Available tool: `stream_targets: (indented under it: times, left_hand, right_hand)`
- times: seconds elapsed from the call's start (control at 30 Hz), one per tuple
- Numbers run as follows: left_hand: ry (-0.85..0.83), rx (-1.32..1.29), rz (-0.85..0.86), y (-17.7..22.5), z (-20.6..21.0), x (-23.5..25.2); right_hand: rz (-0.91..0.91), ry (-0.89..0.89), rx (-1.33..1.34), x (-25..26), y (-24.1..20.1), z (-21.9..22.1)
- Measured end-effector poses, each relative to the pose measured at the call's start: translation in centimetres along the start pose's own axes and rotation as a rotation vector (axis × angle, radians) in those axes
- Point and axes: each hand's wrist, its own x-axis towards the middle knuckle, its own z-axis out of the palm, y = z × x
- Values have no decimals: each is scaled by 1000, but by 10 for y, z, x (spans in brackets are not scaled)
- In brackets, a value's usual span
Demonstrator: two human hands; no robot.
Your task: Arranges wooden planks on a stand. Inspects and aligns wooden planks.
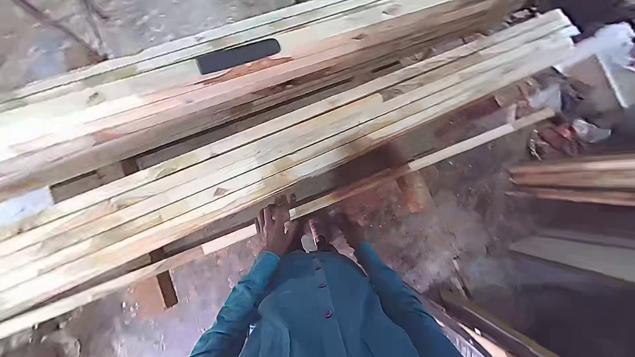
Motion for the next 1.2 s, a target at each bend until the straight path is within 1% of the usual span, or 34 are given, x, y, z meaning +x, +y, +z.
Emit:
stream_targets:
  times: [0.03,0.07,0.1,0.13,0.17,0.23,0.27,0.3,0.37,0.4,0.43,0.5,0.53,0.57,0.6,0.63,0.7,0.77,0.83,0.87,0.93,1.0,1.03,1.1,1.13,1.2]
  left_hand:
    - [106,-57,-7,3,-1,-15]
    - [147,-148,-56,5,-3,-29]
    - [147,-287,-152,8,-1,-43]
    - [122,-469,-299,9,3,-60]
    - [112,-691,-478,8,6,-71]
    - [161,-1165,-925,3,11,-73]
    - [216,-1352,-1091,-6,13,-69]
    - [289,-1488,-1181,-17,15,-65]
    - [436,-1652,-1207,-36,14,-55]
    - [489,-1694,-1199,-40,7,-48]
    - [525,-1699,-1190,-35,-9,-42]
    - [559,-1653,-1185,-14,-44,-44]
    - [604,-1575,-1193,-7,-49,-54]
    - [647,-1509,-1171,-7,-53,-66]
    - [688,-1443,-1158,-12,-52,-77]
    - [697,-1429,-1173,-20,-47,-89]
    - [632,-1599,-1254,-42,-31,-104]
    - [591,-1770,-1265,-73,-23,-87]
    - [581,-1810,-1262,-84,-36,-64]
    - [583,-1798,-1247,-84,-45,-55]
    - [571,-1670,-1207,-75,-55,-54]
    - [560,-1558,-1136,-68,-54,-70]
    - [552,-1551,-1139,-76,-49,-77]
    - [458,-1666,-1212,-99,-37,-91]
    - [429,-1737,-1206,-115,-39,-85]
    - [455,-1825,-1147,-134,-45,-73]
  right_hand:
    - [21,116,12,-9,18,-11]
    - [0,238,6,-14,28,-27]
    - [-14,332,-38,-19,25,-48]
    - [-60,393,-114,-27,16,-69]
    - [-141,417,-225,-29,4,-89]
    - [-346,392,-405,-16,-15,-118]
    - [-429,339,-474,-9,-24,-121]
    - [-513,247,-543,-3,-32,-114]
    - [-762,33,-606,-3,-56,-77]
    - [-857,-72,-623,-9,-66,-54]
    - [-930,-162,-662,-16,-69,-30]
    - [-944,-347,-619,-41,-79,-2]
    - [-951,-381,-573,-52,-81,2]
    - [-949,-380,-496,-57,-81,5]
    - [-924,-343,-393,-62,-75,9]
    - [-869,-312,-314,-67,-64,10]
    - [-732,-331,-264,-71,-42,1]
    - [-672,-332,-303,-58,-29,-5]
    - [-671,-227,-299,-50,-13,-7]
    - [-618,-206,-293,-47,-9,-10]
    - [-480,-162,-234,-47,-9,-12]
    - [-475,-46,-160,-45,-2,-6]
    - [-460,-6,-155,-47,1,0]
    - [-413,-24,-172,-69,-11,3]
    - [-416,-32,-175,-72,-18,11]
    - [-432,-35,-162,-82,-23,25]
